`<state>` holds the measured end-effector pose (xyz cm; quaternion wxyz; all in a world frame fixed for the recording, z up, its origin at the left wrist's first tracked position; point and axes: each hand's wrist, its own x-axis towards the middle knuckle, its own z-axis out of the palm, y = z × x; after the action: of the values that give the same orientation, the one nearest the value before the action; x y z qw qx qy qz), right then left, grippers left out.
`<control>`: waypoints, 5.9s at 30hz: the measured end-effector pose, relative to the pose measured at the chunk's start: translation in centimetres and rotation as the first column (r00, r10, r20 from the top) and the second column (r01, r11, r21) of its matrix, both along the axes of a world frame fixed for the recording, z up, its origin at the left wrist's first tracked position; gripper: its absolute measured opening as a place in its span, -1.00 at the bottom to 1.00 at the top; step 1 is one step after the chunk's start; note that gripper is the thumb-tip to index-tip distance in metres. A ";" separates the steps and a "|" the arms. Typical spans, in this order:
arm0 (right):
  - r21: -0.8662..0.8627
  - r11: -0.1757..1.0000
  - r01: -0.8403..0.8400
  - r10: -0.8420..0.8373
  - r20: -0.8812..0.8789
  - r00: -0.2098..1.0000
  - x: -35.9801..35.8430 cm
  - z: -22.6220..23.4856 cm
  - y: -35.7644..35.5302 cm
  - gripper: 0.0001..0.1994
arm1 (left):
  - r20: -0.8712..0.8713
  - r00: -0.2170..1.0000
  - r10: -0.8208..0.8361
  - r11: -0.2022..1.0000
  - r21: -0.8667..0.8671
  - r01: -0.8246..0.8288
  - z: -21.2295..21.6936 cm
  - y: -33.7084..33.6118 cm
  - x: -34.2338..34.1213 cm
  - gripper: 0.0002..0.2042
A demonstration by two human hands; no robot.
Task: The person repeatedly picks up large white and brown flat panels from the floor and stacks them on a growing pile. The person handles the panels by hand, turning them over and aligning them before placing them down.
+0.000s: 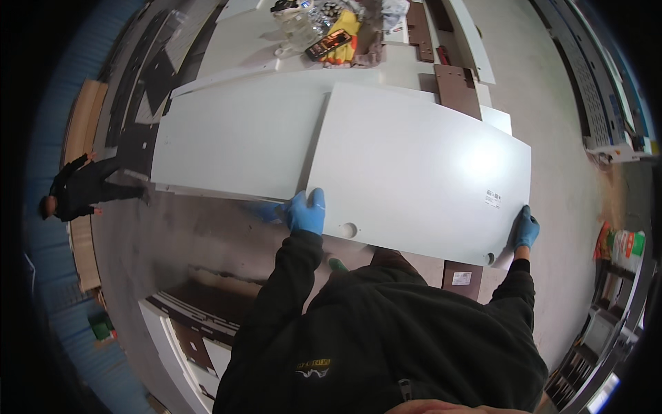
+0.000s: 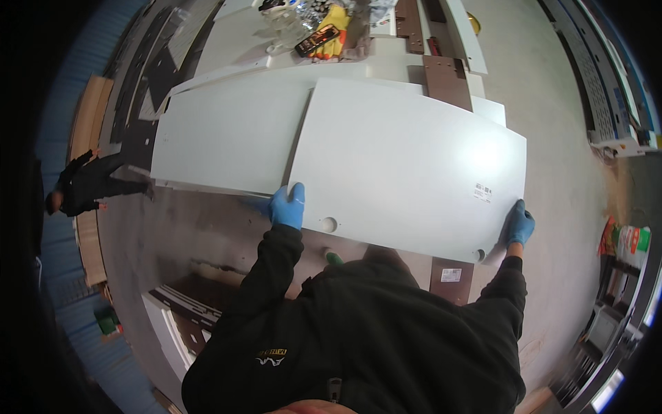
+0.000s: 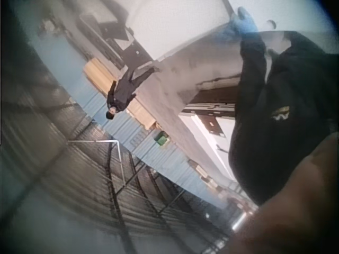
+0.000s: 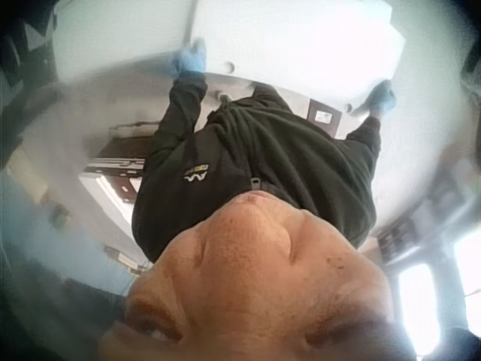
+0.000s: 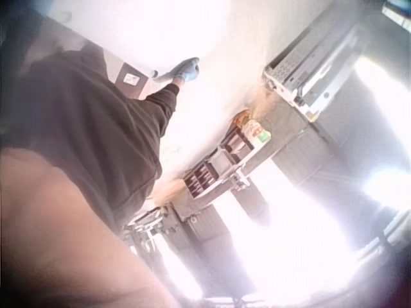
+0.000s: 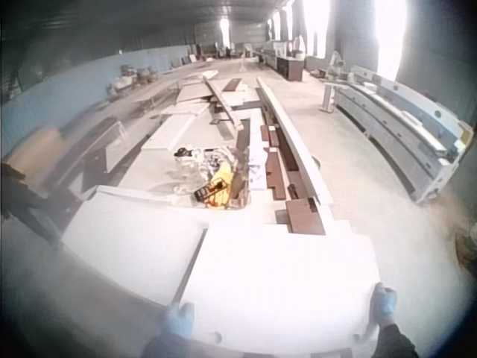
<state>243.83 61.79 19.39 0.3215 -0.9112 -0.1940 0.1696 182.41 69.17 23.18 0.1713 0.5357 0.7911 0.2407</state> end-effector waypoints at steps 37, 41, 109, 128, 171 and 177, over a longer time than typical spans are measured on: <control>-0.214 0.956 -0.200 0.241 0.188 0.952 -17.5 0.2 10.5 -0.32 | 0.765 0.320 0.559 0.621 -0.130 -0.773 -14.1 8.1 -34.3 -0.58; -0.373 0.907 -0.196 0.312 0.281 0.908 -20.8 0.6 11.5 -0.28 | 0.552 -0.711 -0.436 0.423 -0.571 -0.703 -14.8 9.1 -39.3 -0.62; 0.272 -0.342 -0.899 0.931 0.228 -0.285 -94.5 9.6 27.5 -0.55 | 0.799 0.136 0.586 0.153 0.056 -0.987 3.4 -7.2 -50.9 -0.64; 0.190 -0.831 -0.523 0.553 0.171 -0.816 -120.6 11.3 -9.7 -0.58 | 0.970 -0.194 0.147 -0.598 -0.068 -0.798 4.0 -49.3 -52.7 -0.58; -0.095 -0.929 0.358 -0.360 0.001 -0.933 -179.1 -8.1 -65.8 -0.48 | 0.463 -0.880 -0.102 -0.980 -0.197 0.010 -12.2 -86.1 -88.9 -0.40; 0.021 -0.938 0.346 -0.342 0.097 -0.934 -179.2 -10.2 -67.4 -0.46 | 0.336 -0.940 -0.058 -0.981 -0.195 -0.010 -12.7 -88.1 -89.1 -0.36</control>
<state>64.61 -5.57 9.23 0.1774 -0.3683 0.8637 -0.2949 93.31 -18.90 10.53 0.2534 0.7757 -0.4570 -0.3538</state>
